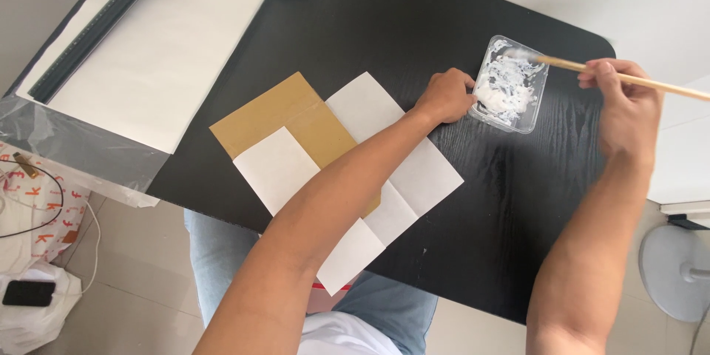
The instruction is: Applying glue to paper sheets and folding them to assemble paper bags.
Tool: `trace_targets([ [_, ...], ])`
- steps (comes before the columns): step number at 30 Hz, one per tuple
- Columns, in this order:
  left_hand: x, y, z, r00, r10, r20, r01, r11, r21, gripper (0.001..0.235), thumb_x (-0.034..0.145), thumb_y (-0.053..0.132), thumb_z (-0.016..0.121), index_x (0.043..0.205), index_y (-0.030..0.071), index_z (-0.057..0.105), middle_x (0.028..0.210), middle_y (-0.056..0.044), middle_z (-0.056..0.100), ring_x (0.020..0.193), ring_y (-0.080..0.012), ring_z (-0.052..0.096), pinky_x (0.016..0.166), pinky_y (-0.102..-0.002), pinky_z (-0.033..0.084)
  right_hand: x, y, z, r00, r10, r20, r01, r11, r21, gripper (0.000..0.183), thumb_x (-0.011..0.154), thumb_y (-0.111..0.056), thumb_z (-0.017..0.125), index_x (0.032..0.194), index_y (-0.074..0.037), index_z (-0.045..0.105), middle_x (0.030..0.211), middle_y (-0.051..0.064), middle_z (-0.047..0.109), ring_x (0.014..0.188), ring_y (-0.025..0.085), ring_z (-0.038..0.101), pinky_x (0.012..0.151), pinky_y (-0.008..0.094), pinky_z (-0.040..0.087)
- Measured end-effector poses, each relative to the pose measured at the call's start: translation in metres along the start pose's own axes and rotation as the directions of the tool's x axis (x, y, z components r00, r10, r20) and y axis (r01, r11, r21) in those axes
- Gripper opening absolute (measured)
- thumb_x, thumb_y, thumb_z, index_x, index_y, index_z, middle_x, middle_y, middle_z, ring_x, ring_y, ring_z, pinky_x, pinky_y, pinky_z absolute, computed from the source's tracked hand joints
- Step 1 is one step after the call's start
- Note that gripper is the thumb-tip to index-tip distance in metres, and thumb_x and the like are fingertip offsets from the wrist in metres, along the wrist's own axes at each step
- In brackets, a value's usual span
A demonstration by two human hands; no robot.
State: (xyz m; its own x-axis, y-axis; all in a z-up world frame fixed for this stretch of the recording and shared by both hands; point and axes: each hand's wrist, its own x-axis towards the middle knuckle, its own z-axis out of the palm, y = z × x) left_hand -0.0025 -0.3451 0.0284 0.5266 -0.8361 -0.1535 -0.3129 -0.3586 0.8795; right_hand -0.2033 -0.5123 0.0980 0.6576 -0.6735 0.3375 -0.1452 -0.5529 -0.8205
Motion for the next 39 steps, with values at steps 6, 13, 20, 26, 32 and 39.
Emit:
trace_targets([
  [6, -0.019, 0.011, -0.029, 0.991, 0.110, -0.074, -0.111, 0.994, -0.019, 0.041, 0.094, 0.019, 0.067, 0.132, 0.003, 0.067, 0.137, -0.019, 0.067, 0.126, -0.0371, 0.063, 0.107, -0.050, 0.049, -0.006, -0.002, -0.017, 0.983, 0.183, -0.025, -0.174, 0.964, 0.201, 0.007, 0.112, -0.021, 0.067, 0.116, -0.016, 0.063, 0.108, 0.001, 0.072, 0.098, 0.007, 0.071, 0.103, 0.012, 0.057],
  [13, -0.093, -0.007, -0.103, 0.923, 0.370, -0.109, -0.312, 0.883, 0.351, 0.020, 0.095, 0.024, 0.056, 0.093, 0.016, 0.074, 0.091, -0.007, 0.071, 0.086, -0.0283, 0.068, 0.072, -0.045, 0.050, -0.010, -0.018, -0.022, 0.959, 0.280, -0.037, -0.262, 0.930, 0.258, 0.011, 0.103, -0.026, 0.072, 0.113, -0.025, 0.067, 0.109, -0.004, 0.075, 0.092, -0.004, 0.070, 0.081, 0.007, 0.039],
  [20, -0.150, -0.069, -0.139, 0.960, 0.268, 0.085, -0.233, 0.586, 0.776, 0.039, 0.101, 0.008, 0.040, 0.073, 0.012, 0.068, 0.084, -0.006, 0.065, 0.064, -0.0299, 0.055, 0.063, -0.046, 0.041, -0.019, -0.056, -0.007, 0.970, 0.241, -0.041, -0.219, 0.930, 0.294, 0.005, 0.108, -0.023, 0.069, 0.112, -0.022, 0.067, 0.106, -0.003, 0.075, 0.092, 0.001, 0.072, 0.093, 0.005, 0.054],
  [26, -0.136, -0.113, -0.108, 0.916, 0.397, 0.057, -0.266, 0.497, 0.826, 0.021, 0.098, 0.033, 0.059, 0.107, 0.025, 0.075, 0.132, -0.008, 0.062, 0.119, -0.0312, 0.057, 0.101, -0.052, 0.040, -0.033, -0.042, 0.020, 0.998, 0.055, 0.021, -0.059, 0.960, 0.273, 0.003, 0.118, -0.012, 0.063, 0.119, -0.009, 0.063, 0.108, 0.005, 0.068, 0.106, 0.014, 0.076, 0.096, 0.017, 0.061],
  [32, -0.131, -0.125, -0.102, 0.858, 0.513, -0.016, -0.303, 0.530, 0.792, 0.022, 0.101, 0.034, 0.058, 0.105, 0.022, 0.075, 0.131, -0.008, 0.064, 0.118, -0.0301, 0.056, 0.095, -0.048, 0.046, -0.079, -0.119, 0.087, 0.989, -0.081, 0.127, 0.080, 0.997, 0.016, 0.007, 0.112, 0.000, 0.061, 0.115, -0.003, 0.066, 0.107, 0.012, 0.072, 0.102, 0.016, 0.070, 0.089, 0.024, 0.055],
  [39, -0.134, -0.117, -0.106, 0.942, 0.337, -0.002, -0.213, 0.601, 0.770, 0.036, 0.108, 0.045, 0.043, 0.130, 0.027, 0.066, 0.137, -0.003, 0.056, 0.133, -0.0236, 0.052, 0.111, -0.045, 0.043, -0.099, -0.132, 0.137, 0.936, -0.313, 0.163, 0.345, 0.907, -0.241, 0.015, 0.100, 0.003, 0.075, 0.112, -0.007, 0.076, 0.091, 0.011, 0.075, 0.082, 0.029, 0.072, 0.082, 0.036, 0.049],
])
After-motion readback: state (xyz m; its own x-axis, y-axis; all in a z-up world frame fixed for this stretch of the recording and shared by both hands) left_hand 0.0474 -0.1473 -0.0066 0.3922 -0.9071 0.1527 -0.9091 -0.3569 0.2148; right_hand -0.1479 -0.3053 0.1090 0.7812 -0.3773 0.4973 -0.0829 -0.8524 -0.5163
